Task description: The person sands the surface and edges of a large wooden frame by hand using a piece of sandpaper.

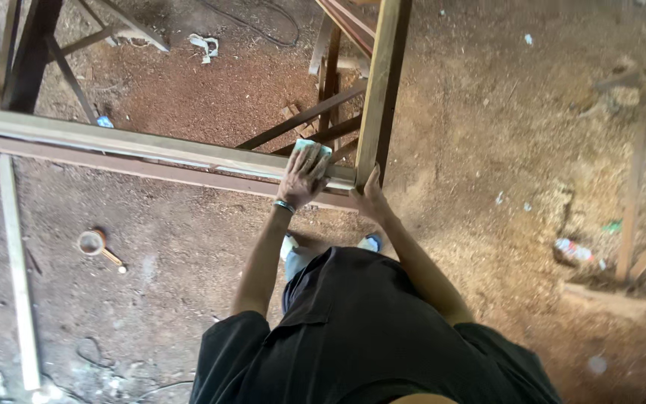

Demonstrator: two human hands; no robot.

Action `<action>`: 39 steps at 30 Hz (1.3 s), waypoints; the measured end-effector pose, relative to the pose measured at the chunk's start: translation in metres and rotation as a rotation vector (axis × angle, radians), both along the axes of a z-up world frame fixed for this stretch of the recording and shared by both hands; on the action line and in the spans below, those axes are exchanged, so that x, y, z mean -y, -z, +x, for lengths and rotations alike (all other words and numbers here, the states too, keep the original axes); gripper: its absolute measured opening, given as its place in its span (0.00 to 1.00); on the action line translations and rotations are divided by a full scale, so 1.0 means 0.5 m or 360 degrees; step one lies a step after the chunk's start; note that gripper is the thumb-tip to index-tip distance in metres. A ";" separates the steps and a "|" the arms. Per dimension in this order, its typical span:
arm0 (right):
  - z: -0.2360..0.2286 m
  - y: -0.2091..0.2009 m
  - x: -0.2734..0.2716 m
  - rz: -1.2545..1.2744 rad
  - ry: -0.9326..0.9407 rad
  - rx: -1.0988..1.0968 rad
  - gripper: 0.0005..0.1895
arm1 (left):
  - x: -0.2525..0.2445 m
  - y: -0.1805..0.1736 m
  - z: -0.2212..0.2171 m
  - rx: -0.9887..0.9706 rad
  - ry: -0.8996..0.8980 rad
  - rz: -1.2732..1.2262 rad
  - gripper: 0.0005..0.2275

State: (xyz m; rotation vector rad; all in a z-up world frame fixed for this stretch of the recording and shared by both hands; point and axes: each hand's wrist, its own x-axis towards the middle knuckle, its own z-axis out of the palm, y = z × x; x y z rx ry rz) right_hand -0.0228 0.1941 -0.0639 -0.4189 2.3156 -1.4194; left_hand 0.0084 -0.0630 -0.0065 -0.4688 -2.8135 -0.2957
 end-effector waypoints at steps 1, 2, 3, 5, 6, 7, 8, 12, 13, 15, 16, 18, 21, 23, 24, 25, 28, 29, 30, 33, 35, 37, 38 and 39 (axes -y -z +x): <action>-0.001 0.009 -0.002 0.0065 -0.0052 -0.0231 0.61 | -0.006 0.022 -0.002 0.0000 -0.0034 0.0014 0.29; -0.004 0.014 0.003 0.0124 -0.0108 -0.0463 0.62 | -0.014 0.045 0.002 0.0001 -0.0067 0.0029 0.29; -0.015 0.014 0.005 0.0175 -0.0169 -0.0692 0.64 | -0.021 0.066 0.004 0.0002 -0.0102 0.0042 0.29; -0.016 -0.003 0.001 0.0139 -0.0064 -0.0072 0.62 | -0.055 0.098 0.025 -0.0105 -0.0211 -0.0111 0.27; -0.011 -0.014 0.002 0.0122 -0.0019 0.0250 0.60 | -0.061 0.105 0.037 -0.0148 -0.0265 -0.0192 0.26; -0.005 -0.025 0.000 0.0245 -0.0012 0.0342 0.60 | -0.054 0.105 0.051 -0.0136 -0.0210 -0.0136 0.25; -0.010 -0.033 0.000 0.0370 -0.0007 0.0432 0.60 | -0.040 0.099 0.062 -0.0125 -0.0155 -0.0080 0.25; -0.007 -0.020 0.008 0.0286 -0.0063 0.0254 0.59 | -0.005 0.037 0.058 -0.0042 -0.0049 0.0147 0.29; -0.022 -0.015 0.019 0.0120 -0.0018 0.0014 0.58 | 0.006 0.014 0.027 0.0045 -0.0101 0.0177 0.31; 0.006 -0.005 0.020 -0.0190 0.0050 -0.0452 0.55 | -0.006 -0.019 0.020 0.0236 -0.0207 0.0262 0.35; 0.008 -0.004 0.023 -0.0101 0.0124 -0.0435 0.55 | -0.012 -0.030 0.019 0.0292 -0.0224 0.0288 0.37; 0.002 -0.007 0.023 0.0090 0.0279 -0.0386 0.54 | -0.024 -0.040 0.007 0.0422 -0.0252 0.0352 0.42; 0.003 -0.027 0.024 0.0101 0.0350 0.0033 0.53 | 0.014 -0.019 0.008 0.0472 0.0043 0.0097 0.45; 0.008 -0.042 0.032 0.0030 0.0421 0.0235 0.54 | 0.070 0.020 0.019 0.0187 0.0223 -0.0095 0.41; 0.008 -0.047 0.040 -0.0016 0.0462 0.0332 0.54 | 0.089 0.040 0.013 0.0037 0.0317 -0.0195 0.39; 0.015 -0.048 0.046 0.0005 0.0489 0.0319 0.53 | 0.097 0.060 0.006 0.0118 0.0329 -0.0118 0.35; 0.023 -0.048 0.059 0.0049 0.0588 0.0326 0.51 | 0.085 0.088 -0.028 0.0392 0.0279 0.0089 0.28; 0.026 -0.051 0.059 0.0053 0.0636 0.0346 0.51 | 0.063 0.085 -0.041 0.0490 0.0213 0.0150 0.27; 0.027 -0.052 0.061 0.0057 0.0685 0.0367 0.50 | 0.041 0.080 -0.048 0.0588 0.0147 0.0208 0.26; 0.035 -0.049 0.058 -0.0167 0.0657 0.0094 0.50 | 0.014 0.061 -0.019 0.0109 0.0213 -0.0509 0.34; 0.041 -0.054 0.051 0.0042 0.0619 -0.0088 0.52 | 0.060 0.041 0.019 -0.0045 0.0475 -0.0049 0.31; 0.037 -0.059 0.080 0.0003 0.0668 -0.0055 0.51 | 0.126 0.021 0.032 -0.0187 0.0581 -0.0113 0.30; 0.039 -0.070 0.086 -0.0137 0.0735 0.0079 0.49 | 0.168 0.016 0.034 -0.0243 0.0556 -0.0402 0.30; 0.042 -0.083 0.093 -0.0278 0.0805 0.0218 0.49 | 0.207 0.014 0.036 -0.0298 0.0537 -0.0692 0.31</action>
